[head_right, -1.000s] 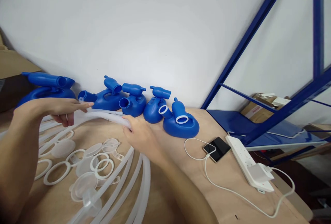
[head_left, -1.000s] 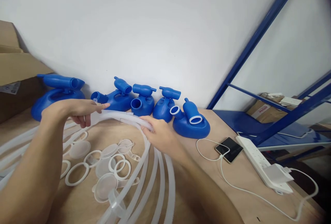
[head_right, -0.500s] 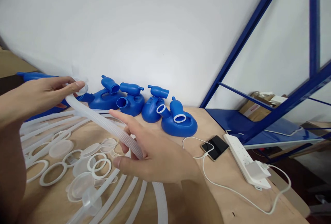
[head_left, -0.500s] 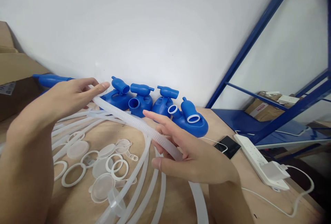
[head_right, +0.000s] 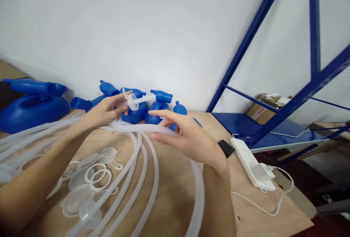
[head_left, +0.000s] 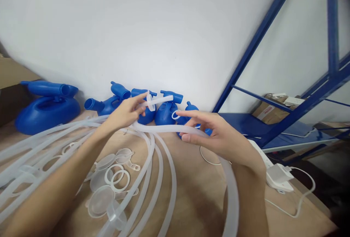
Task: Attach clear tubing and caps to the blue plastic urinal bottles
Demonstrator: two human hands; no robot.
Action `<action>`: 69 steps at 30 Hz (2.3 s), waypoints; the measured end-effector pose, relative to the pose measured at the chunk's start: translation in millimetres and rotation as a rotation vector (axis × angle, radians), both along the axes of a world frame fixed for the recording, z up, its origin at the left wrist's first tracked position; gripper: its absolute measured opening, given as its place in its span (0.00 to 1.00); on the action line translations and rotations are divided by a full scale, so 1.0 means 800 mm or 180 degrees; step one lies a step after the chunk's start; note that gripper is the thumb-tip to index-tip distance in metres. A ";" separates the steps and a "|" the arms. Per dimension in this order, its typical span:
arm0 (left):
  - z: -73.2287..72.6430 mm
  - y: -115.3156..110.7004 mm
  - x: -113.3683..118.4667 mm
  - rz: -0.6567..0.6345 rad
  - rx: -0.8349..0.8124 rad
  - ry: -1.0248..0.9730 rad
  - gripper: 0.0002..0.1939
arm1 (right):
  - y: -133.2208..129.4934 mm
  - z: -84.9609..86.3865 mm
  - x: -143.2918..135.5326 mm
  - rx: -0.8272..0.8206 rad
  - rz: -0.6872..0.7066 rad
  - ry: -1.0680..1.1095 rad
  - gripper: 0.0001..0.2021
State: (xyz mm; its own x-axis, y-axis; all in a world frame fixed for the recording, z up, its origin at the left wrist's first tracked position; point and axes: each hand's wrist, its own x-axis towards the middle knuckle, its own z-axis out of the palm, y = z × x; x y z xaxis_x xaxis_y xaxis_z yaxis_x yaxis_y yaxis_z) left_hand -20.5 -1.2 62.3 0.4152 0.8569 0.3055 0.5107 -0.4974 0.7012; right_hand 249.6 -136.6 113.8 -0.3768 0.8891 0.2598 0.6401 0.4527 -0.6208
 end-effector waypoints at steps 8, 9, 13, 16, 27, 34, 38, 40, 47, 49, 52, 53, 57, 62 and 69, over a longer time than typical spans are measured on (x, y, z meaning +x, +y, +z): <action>-0.056 0.060 0.088 -0.0197 0.0749 0.0880 0.31 | 0.028 -0.015 0.054 -0.0721 0.0044 -0.0610 0.26; -0.062 0.064 0.097 -0.0227 0.0752 0.0915 0.32 | 0.029 -0.016 0.059 -0.0846 0.0077 -0.0561 0.27; -0.083 0.077 0.120 -0.0340 0.0754 0.0879 0.31 | 0.039 -0.029 0.100 -0.1159 0.0247 0.0056 0.34; -0.095 0.084 0.132 -0.0386 0.0729 0.0784 0.29 | 0.068 -0.065 0.149 -0.0414 -0.0354 0.0837 0.33; -0.110 0.092 0.169 -0.0664 0.0894 0.0424 0.28 | 0.181 -0.228 0.192 0.0230 -0.2067 0.0932 0.29; -0.124 0.096 0.173 -0.0750 0.1085 0.0196 0.28 | 0.187 -0.230 0.201 0.0185 -0.2160 0.0814 0.25; -0.124 0.093 0.179 -0.0721 0.1266 0.0283 0.25 | 0.193 -0.237 0.209 0.0143 -0.2153 0.0758 0.25; -0.124 0.089 0.183 -0.0655 0.1356 0.0372 0.25 | 0.195 -0.241 0.213 0.0127 -0.2116 0.0736 0.24; -0.123 0.074 0.197 -0.0324 0.1522 0.0737 0.25 | 0.195 -0.246 0.219 0.0141 -0.2097 0.0652 0.24; -0.122 0.072 0.200 -0.0239 0.1540 0.0808 0.25 | 0.194 -0.246 0.219 0.0161 -0.2108 0.0615 0.24; -0.128 0.068 0.205 -0.0131 0.1566 0.0873 0.28 | 0.192 -0.244 0.218 0.0193 -0.2091 0.0567 0.24; -0.133 0.067 0.207 -0.0091 0.1596 0.0891 0.30 | 0.192 -0.244 0.218 0.0197 -0.2086 0.0559 0.24; -0.160 0.065 0.215 0.0139 0.1830 0.0813 0.37 | 0.194 -0.244 0.218 0.0200 -0.2075 0.0558 0.25; -0.176 0.063 0.219 0.0191 0.1872 0.0504 0.35 | 0.196 -0.248 0.220 0.0181 -0.2044 0.0590 0.24; -0.164 0.051 0.224 0.0355 0.1711 0.0676 0.35 | 0.190 -0.236 0.214 0.0063 -0.1976 0.0688 0.23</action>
